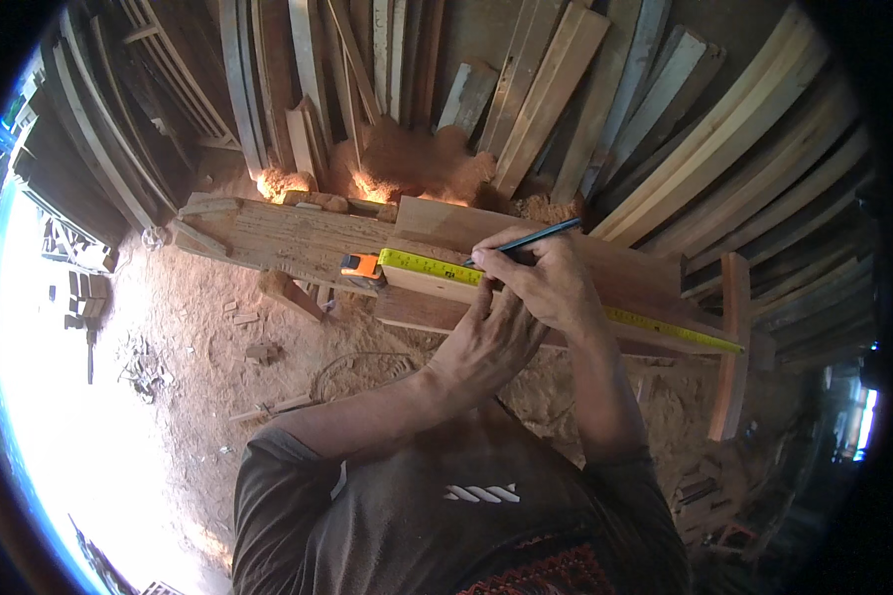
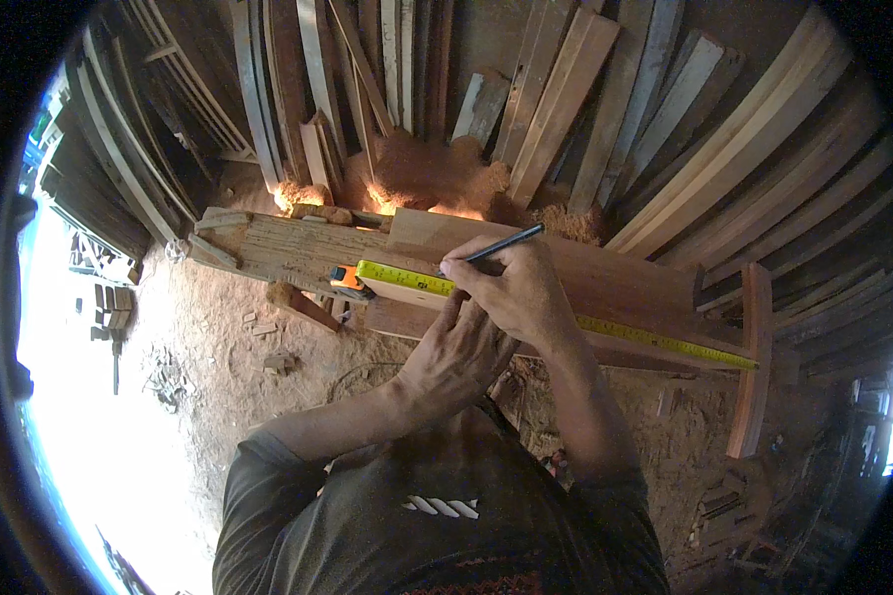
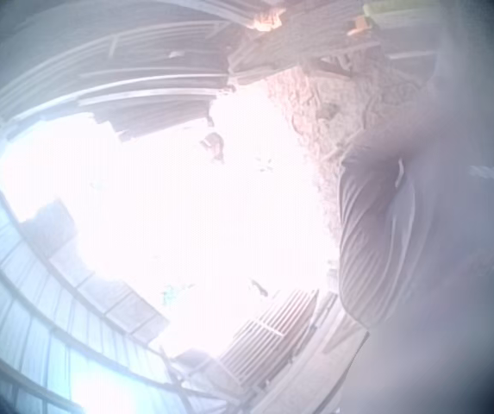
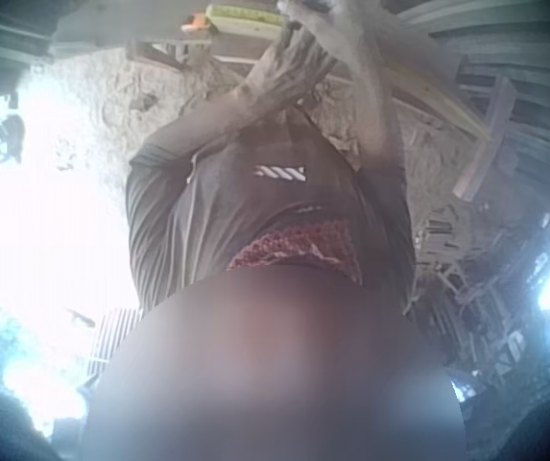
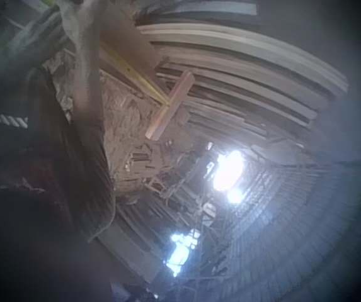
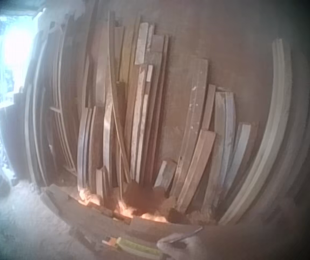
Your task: The person measures a wooden plank with a tape measure and marks measurement points with a pencil. The person repeatedly repositions the tape measure along the plank and makes marks at specific intervals.
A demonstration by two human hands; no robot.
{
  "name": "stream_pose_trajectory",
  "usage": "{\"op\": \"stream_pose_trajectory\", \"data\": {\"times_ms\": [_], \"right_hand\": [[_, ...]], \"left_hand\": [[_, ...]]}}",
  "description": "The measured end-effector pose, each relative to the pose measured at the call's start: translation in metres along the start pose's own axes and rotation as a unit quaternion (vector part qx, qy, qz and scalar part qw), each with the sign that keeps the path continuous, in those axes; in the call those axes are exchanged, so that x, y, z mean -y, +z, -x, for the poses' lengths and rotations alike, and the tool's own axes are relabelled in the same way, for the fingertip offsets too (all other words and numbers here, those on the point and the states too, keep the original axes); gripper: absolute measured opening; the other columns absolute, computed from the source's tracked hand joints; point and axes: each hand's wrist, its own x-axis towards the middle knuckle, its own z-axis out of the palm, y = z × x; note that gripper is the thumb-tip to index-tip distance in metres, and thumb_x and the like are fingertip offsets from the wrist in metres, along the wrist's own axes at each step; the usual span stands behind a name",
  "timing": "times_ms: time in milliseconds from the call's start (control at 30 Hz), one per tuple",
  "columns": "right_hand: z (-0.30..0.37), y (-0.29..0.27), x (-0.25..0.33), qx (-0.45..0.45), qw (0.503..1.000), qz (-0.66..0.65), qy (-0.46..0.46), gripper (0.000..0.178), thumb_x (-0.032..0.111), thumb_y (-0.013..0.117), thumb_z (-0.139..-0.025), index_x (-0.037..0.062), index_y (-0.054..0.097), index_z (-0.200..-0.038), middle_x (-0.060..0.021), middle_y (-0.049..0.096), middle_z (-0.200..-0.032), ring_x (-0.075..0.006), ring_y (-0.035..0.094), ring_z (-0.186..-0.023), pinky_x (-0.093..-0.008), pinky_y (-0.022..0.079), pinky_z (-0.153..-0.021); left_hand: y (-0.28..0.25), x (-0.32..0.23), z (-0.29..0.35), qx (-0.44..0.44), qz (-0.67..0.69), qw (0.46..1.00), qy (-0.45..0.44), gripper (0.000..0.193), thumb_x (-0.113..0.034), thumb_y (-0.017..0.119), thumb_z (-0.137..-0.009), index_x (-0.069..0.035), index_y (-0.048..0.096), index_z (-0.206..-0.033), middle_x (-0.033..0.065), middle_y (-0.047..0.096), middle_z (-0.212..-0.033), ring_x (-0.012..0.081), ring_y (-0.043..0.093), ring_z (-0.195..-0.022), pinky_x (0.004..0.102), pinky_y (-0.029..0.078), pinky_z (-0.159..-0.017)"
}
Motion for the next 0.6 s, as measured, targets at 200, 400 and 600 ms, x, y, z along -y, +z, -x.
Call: {"op": "stream_pose_trajectory", "data": {"times_ms": [200,400,600], "right_hand": [[0.0005,-0.0003,0.0013,-0.002,1.000,0.002,0.009,0.020,0.016,0.080,-0.095,-0.0021,0.080,-0.103,-0.0111,0.080,-0.092,-0.0145,0.075,-0.082,-0.0299,0.061,-0.076],[0.0008,-0.0001,0.0002,0.003,1.000,-0.002,0.015,0.021,0.019,0.078,-0.096,-0.0001,0.081,-0.104,-0.0132,0.080,-0.093,-0.0183,0.076,-0.087,-0.0347,0.061,-0.080],[0.0016,0.0004,-0.0003,-0.002,1.000,-0.002,0.024,0.021,0.019,0.078,-0.096,0.0000,0.081,-0.103,-0.0132,0.080,-0.094,-0.0176,0.076,-0.087,-0.0343,0.061,-0.079]], "left_hand": [[-0.0033,0.0004,-0.0003,-0.021,-0.001,1.000,-0.011,0.060,-0.032,0.063,-0.094,-0.001,0.058,-0.145,0.0221,0.055,-0.148,0.0441,0.044,-0.147,0.0632,0.039,-0.120],[-0.0026,0.0000,-0.0002,-0.030,-0.013,0.999,-0.012,0.060,-0.032,0.063,-0.094,0.000,0.058,-0.144,0.0222,0.056,-0.147,0.0444,0.045,-0.146,0.0629,0.041,-0.118],[0.0002,0.0015,0.0003,-0.014,0.005,1.000,0.002,0.060,-0.033,0.064,-0.094,-0.002,0.059,-0.144,0.0221,0.054,-0.149,0.0450,0.044,-0.146,0.0627,0.041,-0.118]]}}
